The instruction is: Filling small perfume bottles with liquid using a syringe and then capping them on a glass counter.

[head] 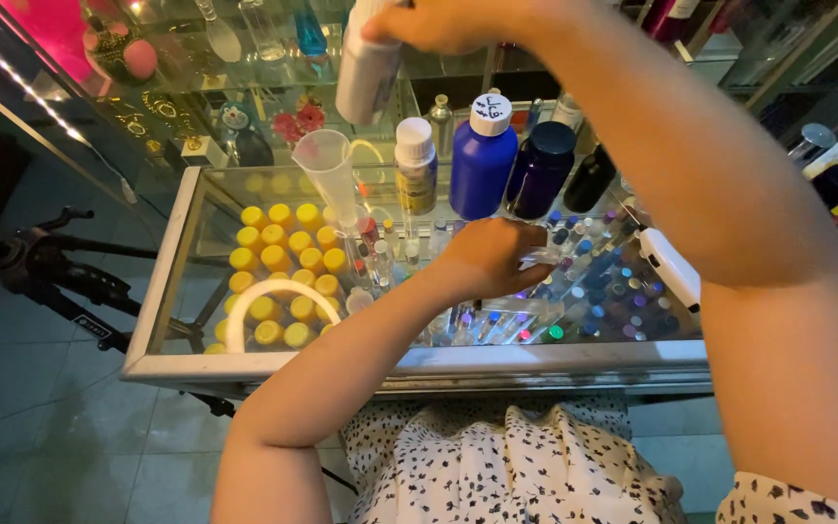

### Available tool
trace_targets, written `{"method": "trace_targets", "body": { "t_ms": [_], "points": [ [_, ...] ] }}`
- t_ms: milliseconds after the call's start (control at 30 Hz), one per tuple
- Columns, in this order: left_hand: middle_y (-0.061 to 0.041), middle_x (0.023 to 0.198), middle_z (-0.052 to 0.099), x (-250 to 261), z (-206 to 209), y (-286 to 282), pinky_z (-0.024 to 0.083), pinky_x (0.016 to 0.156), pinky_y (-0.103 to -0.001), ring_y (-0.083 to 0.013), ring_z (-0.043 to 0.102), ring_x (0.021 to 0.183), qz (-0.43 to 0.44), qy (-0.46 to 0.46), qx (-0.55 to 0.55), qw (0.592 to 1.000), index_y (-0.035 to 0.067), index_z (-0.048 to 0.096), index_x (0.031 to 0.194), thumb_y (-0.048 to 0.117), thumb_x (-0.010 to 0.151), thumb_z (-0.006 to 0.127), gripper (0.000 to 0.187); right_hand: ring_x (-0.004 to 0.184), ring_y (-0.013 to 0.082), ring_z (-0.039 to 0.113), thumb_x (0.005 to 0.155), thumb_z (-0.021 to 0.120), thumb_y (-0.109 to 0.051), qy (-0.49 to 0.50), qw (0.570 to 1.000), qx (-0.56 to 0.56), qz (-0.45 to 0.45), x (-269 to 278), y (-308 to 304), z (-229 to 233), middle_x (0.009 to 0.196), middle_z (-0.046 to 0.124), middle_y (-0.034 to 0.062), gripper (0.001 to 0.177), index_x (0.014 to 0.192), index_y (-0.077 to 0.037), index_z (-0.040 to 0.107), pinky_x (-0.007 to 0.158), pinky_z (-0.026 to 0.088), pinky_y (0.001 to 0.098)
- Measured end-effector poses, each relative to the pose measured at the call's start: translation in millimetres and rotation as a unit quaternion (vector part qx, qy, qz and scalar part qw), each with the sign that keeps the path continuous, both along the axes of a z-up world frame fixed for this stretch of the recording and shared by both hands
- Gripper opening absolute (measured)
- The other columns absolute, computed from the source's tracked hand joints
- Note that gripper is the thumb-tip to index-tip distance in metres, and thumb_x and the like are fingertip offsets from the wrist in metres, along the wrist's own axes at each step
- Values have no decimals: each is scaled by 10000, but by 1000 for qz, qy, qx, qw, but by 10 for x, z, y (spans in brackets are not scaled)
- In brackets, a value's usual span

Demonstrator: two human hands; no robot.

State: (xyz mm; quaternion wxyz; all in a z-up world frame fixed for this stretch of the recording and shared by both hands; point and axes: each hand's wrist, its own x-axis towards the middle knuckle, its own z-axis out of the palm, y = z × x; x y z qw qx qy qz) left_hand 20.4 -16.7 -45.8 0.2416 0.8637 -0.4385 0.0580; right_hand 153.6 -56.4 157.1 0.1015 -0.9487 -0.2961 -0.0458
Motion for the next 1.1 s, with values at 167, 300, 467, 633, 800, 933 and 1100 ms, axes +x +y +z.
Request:
{"method": "trace_targets", "body": {
  "t_ms": [167, 300, 467, 633, 800, 933, 1100],
  "points": [
    [-118, 743, 706, 13, -32, 5, 471, 494, -490, -383, 658, 669, -11, -13, -10, 1000, 116, 605, 887, 419, 904, 678, 312, 825, 284, 576, 1068, 637, -477, -1, 998, -58, -5, -235, 223, -10, 1112, 658, 126, 476, 1345, -93, 587, 730, 440, 414],
    [-111, 766, 716, 13, 4, 3, 467, 498, -493, -385, 656, 688, -9, 10, 10, 1000, 131, 627, 943, 422, 897, 661, 297, 898, 298, 630, 959, 770, -337, 37, 995, -84, 46, -338, 342, -18, 1170, 673, 127, 477, 1323, -63, 625, 728, 492, 433],
    [-99, 786, 730, 26, -21, -7, 479, 508, -496, -382, 669, 709, -7, 8, 13, 1000, 135, 627, 946, 427, 901, 656, 297, 817, 301, 634, 946, 795, -335, 60, 991, -97, 65, -348, 424, -211, 1124, 666, 124, 382, 1210, -91, 665, 642, 480, 458],
    [-108, 758, 714, 12, 3, 0, 473, 509, -500, -385, 659, 695, -10, -10, 1, 1000, 127, 606, 891, 420, 900, 653, 297, 917, 339, 655, 914, 813, -389, 54, 987, -111, 101, -274, 484, -365, 1150, 684, 132, 439, 1200, -86, 672, 687, 484, 478],
    [-102, 753, 699, 21, 11, 1, 473, 502, -493, -371, 649, 688, -15, 3, 11, 1000, 119, 589, 864, 395, 903, 658, 287, 859, 321, 604, 942, 772, -414, 98, 983, -140, 69, -360, 540, -351, 1262, 579, 104, 430, 1241, -139, 632, 656, 461, 472],
    [-106, 745, 706, 30, -11, -2, 470, 494, -502, -383, 653, 680, -11, -2, 1, 1000, 123, 602, 896, 398, 892, 676, 285, 929, 316, 624, 926, 785, -419, 97, 982, -144, 69, -339, 547, -400, 1275, 582, 104, 436, 1244, -161, 635, 686, 488, 487],
    [-101, 768, 695, 24, 18, 2, 480, 508, -494, -370, 650, 699, -5, 10, 27, 1000, 132, 577, 875, 415, 904, 653, 294, 856, 332, 630, 935, 769, -402, 110, 982, -142, 56, -348, 540, -405, 1225, 613, 107, 457, 1293, -169, 606, 641, 471, 481]
  ]
}}
